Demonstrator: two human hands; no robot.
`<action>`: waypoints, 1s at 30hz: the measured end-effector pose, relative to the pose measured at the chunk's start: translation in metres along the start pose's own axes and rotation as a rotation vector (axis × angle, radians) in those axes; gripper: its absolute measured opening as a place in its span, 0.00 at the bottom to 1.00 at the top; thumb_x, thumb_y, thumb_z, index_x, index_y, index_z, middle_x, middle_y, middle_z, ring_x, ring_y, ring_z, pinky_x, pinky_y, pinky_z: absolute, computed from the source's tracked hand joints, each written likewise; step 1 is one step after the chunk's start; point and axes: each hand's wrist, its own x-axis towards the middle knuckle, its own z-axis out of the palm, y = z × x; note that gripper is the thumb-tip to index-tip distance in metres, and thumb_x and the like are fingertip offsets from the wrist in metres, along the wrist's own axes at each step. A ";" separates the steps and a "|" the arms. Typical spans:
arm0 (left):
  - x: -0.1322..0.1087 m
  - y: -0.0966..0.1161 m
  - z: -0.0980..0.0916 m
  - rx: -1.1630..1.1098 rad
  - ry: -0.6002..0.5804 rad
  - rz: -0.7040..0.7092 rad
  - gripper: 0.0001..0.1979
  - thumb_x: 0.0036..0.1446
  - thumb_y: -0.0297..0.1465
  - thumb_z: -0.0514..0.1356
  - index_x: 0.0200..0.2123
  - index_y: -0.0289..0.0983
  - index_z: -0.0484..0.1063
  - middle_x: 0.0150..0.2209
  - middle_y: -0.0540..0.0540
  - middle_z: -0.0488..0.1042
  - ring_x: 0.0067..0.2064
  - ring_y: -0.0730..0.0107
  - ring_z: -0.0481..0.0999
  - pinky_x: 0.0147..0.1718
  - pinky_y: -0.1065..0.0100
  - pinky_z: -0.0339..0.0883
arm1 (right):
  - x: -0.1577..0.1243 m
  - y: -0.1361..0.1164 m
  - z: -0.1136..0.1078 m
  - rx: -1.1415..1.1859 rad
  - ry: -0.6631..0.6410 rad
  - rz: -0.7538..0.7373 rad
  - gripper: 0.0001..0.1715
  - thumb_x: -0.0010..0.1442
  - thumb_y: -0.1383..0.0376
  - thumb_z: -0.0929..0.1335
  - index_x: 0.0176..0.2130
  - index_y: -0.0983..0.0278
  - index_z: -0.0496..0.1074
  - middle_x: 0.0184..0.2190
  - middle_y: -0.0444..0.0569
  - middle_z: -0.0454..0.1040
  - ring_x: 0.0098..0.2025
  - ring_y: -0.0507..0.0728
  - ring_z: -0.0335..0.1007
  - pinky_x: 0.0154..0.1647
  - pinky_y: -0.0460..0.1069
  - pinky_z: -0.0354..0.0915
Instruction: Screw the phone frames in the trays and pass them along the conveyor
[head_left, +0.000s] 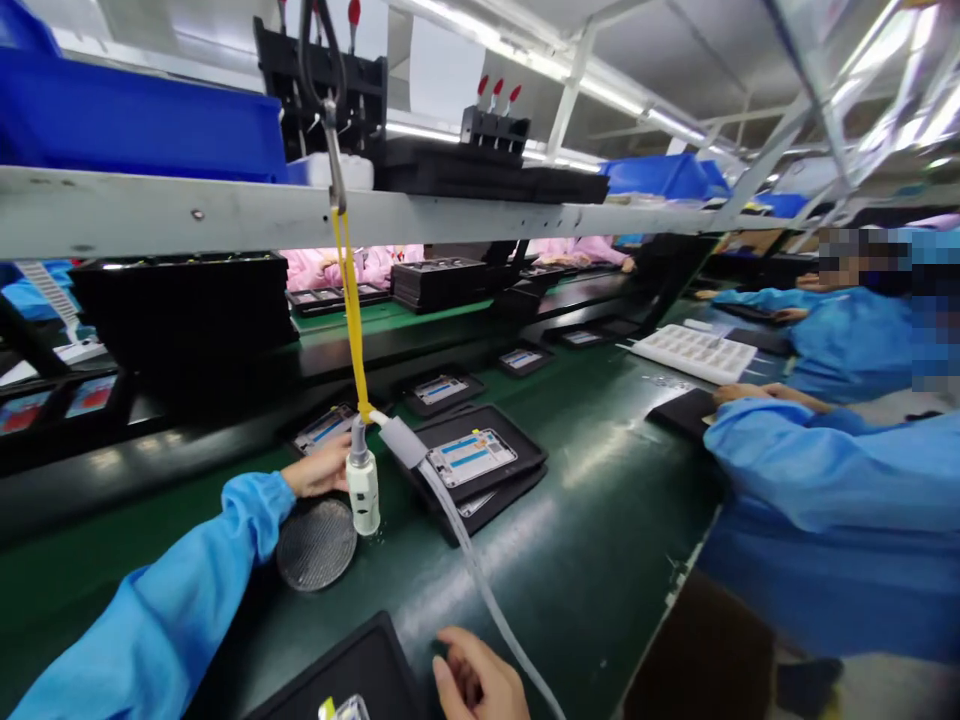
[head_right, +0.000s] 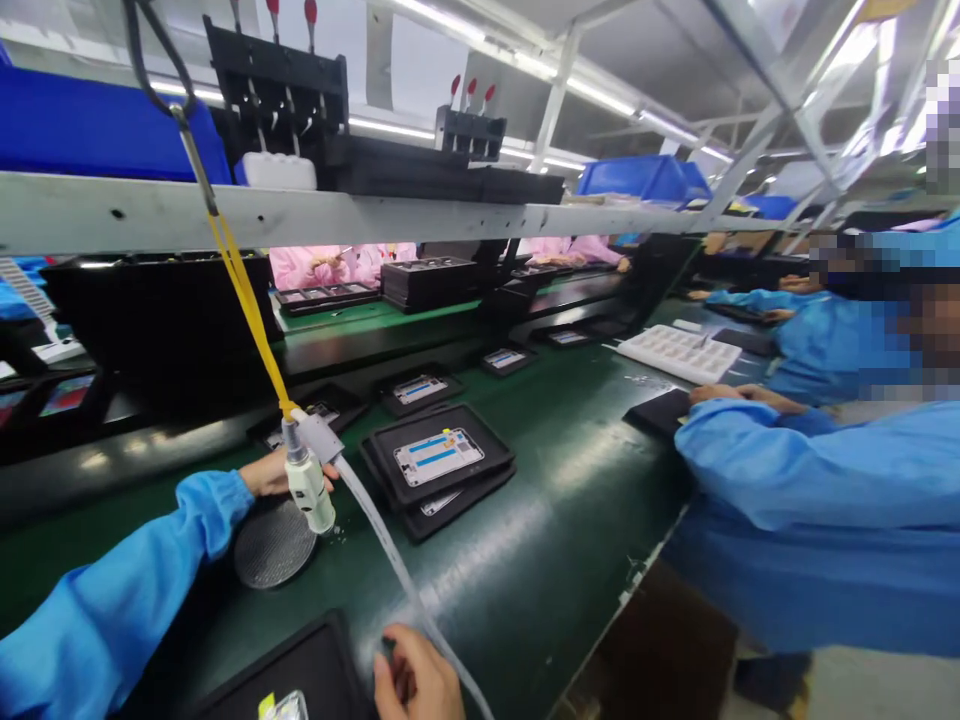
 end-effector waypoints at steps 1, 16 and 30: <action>-0.013 0.009 -0.014 0.030 0.069 0.007 0.16 0.65 0.37 0.59 0.51 0.34 0.69 0.47 0.43 0.73 0.43 0.65 0.76 0.41 0.60 0.74 | 0.002 -0.005 -0.007 0.011 -0.035 -0.007 0.11 0.62 0.61 0.64 0.37 0.64 0.74 0.19 0.41 0.71 0.17 0.48 0.67 0.19 0.41 0.65; -0.301 -0.158 0.044 1.073 0.115 0.426 0.43 0.52 0.51 0.64 0.66 0.40 0.58 0.64 0.28 0.59 0.64 0.30 0.59 0.59 0.35 0.57 | 0.033 -0.064 -0.002 -0.072 -0.541 -0.314 0.17 0.60 0.68 0.64 0.48 0.67 0.73 0.46 0.57 0.72 0.50 0.63 0.63 0.53 0.62 0.65; -0.297 -0.149 0.045 1.130 -0.013 0.547 0.37 0.55 0.46 0.65 0.60 0.30 0.62 0.55 0.30 0.70 0.57 0.40 0.69 0.56 0.43 0.66 | 0.002 -0.080 -0.014 -0.120 -0.702 -0.303 0.12 0.59 0.69 0.64 0.44 0.67 0.70 0.43 0.56 0.69 0.47 0.61 0.62 0.47 0.58 0.63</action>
